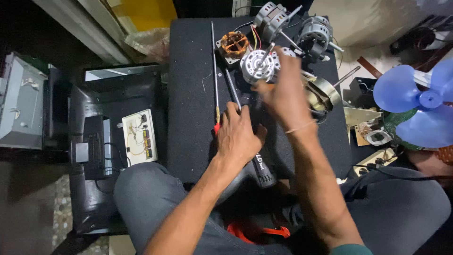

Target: Repairing and inspecting electric fan motors using a screwdriver

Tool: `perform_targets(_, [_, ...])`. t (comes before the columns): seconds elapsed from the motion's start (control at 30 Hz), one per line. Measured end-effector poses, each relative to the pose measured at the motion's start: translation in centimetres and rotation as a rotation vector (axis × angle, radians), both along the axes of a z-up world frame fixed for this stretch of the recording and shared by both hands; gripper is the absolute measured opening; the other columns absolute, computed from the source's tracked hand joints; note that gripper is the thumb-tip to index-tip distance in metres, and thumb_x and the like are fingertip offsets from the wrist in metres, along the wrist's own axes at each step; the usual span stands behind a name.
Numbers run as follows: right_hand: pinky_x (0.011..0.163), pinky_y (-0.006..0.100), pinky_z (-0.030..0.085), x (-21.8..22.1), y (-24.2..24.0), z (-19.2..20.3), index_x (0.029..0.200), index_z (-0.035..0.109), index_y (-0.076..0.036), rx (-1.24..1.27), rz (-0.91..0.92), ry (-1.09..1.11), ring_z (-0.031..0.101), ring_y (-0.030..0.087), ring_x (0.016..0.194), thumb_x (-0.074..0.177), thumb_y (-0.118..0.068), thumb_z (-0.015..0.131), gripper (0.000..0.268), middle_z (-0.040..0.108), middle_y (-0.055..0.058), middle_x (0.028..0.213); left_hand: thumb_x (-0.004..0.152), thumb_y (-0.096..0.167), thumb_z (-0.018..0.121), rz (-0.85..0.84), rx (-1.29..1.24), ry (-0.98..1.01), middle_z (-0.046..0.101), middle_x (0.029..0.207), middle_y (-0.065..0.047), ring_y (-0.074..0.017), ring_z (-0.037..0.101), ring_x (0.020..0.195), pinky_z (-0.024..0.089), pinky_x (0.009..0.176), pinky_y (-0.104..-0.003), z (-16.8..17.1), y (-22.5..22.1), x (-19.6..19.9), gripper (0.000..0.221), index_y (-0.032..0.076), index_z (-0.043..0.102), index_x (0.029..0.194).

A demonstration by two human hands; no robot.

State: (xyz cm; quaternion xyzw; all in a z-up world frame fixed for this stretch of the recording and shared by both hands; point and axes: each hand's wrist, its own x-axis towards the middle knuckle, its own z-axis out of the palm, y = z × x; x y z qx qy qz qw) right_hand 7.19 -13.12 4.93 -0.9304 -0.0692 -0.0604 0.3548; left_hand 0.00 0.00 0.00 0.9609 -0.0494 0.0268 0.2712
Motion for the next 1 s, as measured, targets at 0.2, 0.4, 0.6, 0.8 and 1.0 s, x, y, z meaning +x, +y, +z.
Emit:
perform_targets(0.2, [0.106, 0.047, 0.045, 10.7, -5.1, -1.9, 0.138, 0.048, 0.005, -0.178, -0.118, -0.561, 0.057, 0.043, 0.121, 0.075, 0.01, 0.079, 0.07, 0.058, 0.028, 0.133, 0.078, 0.03, 0.065, 0.025, -0.024, -0.055, 0.05, 0.112, -0.021, -0.0454, 0.057, 0.095, 0.051, 0.075, -0.059, -0.3, -0.4, 0.0, 0.047, 0.005, 0.063, 0.118])
perform_targets(0.4, [0.092, 0.076, 0.032, 17.4, -2.8, -3.0, 0.153, 0.038, -0.019, -0.574, -0.067, -0.005, 0.051, 0.059, 0.11, 0.09, -0.006, 0.055, 0.066, 0.048, 0.03, 0.121, 0.079, 0.031, 0.066, 0.024, -0.025, -0.028, 0.05, 0.113, -0.021, -0.0453, 0.058, 0.095, 0.052, 0.073, -0.059, 0.6, -0.3, -0.1, 0.042, 0.005, 0.062, 0.112])
perform_targets(0.6, [0.078, 0.065, 0.054, 18.9, -2.0, -1.7, 0.154, 0.044, -0.026, -0.691, 0.03, 0.101, 0.044, 0.055, 0.111, 0.1, -0.035, 0.066, 0.059, 0.049, 0.032, 0.126, 0.081, 0.029, 0.064, 0.005, -0.027, -0.01, 0.05, 0.112, -0.022, -0.0456, 0.057, 0.092, 0.051, 0.073, -0.059, 1.1, -0.1, -0.1, 0.038, 0.003, 0.06, 0.11])
perform_targets(0.8, [0.067, 0.065, 0.048, 18.1, -4.2, -2.3, 0.144, 0.058, -0.004, -0.427, 0.221, -0.252, 0.059, 0.062, 0.085, 0.085, -0.013, 0.075, 0.062, 0.053, 0.033, 0.104, 0.083, 0.03, 0.064, -0.006, -0.026, 0.015, 0.049, 0.113, -0.023, -0.0458, 0.058, 0.094, 0.054, 0.069, -0.06, 0.8, -0.2, 0.1, 0.043, 0.002, 0.06, 0.115])
perform_targets(1.0, [0.07, 0.049, 0.049, 16.0, -3.3, 0.7, 0.12, 0.068, 0.005, -0.176, 0.351, -0.574, 0.063, 0.046, 0.096, 0.089, -0.004, 0.077, 0.033, 0.07, 0.028, 0.11, 0.077, 0.029, 0.065, 0.004, -0.097, 0.073, 0.046, 0.114, -0.016, -0.0429, 0.059, 0.102, 0.059, 0.072, -0.054, 0.4, -0.1, 0.1, 0.053, 0.003, 0.062, 0.123])
